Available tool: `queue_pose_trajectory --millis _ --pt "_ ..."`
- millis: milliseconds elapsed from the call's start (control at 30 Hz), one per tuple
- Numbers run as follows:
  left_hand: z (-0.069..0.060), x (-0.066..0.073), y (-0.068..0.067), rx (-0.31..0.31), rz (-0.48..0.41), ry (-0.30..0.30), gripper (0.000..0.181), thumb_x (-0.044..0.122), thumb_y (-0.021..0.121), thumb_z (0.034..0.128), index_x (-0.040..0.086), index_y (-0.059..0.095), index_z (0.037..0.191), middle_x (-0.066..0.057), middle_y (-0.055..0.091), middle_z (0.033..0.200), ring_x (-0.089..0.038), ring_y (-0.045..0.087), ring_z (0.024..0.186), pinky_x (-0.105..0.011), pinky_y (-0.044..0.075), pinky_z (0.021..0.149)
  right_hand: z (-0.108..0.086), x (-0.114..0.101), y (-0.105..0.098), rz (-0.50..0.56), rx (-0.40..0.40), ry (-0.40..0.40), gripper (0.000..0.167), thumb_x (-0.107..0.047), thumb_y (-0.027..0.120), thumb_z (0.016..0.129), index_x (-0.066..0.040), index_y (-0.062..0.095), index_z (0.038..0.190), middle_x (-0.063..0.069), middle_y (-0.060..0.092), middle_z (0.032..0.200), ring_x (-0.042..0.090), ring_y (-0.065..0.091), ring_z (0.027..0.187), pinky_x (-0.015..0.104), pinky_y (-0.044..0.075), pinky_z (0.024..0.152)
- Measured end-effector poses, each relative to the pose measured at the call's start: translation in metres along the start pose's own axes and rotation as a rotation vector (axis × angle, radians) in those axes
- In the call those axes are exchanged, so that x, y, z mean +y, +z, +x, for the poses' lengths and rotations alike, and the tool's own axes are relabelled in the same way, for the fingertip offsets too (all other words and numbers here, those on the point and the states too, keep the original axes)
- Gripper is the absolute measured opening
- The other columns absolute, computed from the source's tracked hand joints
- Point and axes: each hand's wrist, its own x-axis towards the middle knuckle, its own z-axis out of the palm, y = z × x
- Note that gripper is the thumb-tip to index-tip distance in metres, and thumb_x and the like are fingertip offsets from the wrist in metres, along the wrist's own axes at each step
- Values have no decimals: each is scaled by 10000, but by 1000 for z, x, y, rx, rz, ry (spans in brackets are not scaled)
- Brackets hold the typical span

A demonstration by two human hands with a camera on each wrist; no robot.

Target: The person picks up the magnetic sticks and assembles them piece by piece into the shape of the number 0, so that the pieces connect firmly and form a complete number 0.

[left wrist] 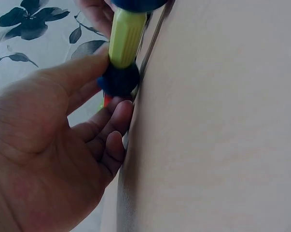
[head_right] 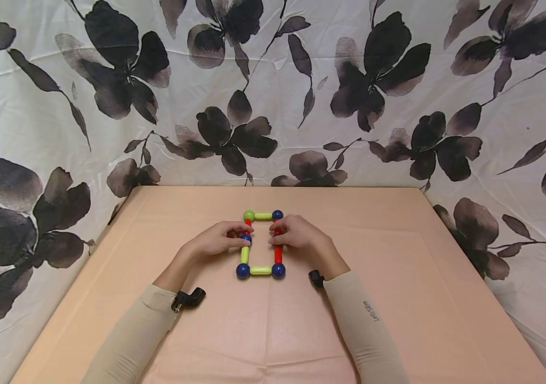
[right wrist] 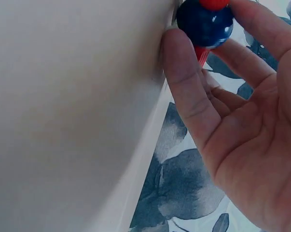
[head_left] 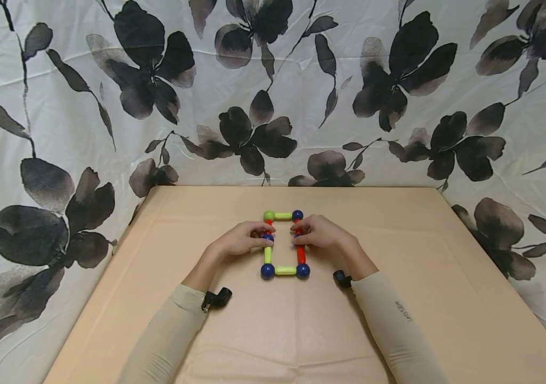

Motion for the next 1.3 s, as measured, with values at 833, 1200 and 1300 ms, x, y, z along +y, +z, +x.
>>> queue_pose_trajectory --millis 833,1200,1300 --pt "3 2 2 127 16 -8 403 323 685 1021 118 650 1366 -60 649 1043 -202 577 887 -297 470 733 11 3 2 176 0 41 406 -224 746 975 -80 670 1347 112 674 1050 208 650 719 311 590 683" --pt "5 -1 3 125 28 -20 408 338 675 1026 136 648 1380 -48 637 1055 -201 568 910 -300 469 746 13 3 3 155 22 62 338 -206 739 976 -98 687 1293 107 663 1002 189 646 681 304 574 684" --pt "5 0 4 124 24 -26 417 338 677 1025 139 641 1390 -50 635 1062 -201 567 912 -296 468 745 13 4 3 153 28 65 334 -208 742 974 -105 690 1287 109 662 981 186 642 674 301 567 678"
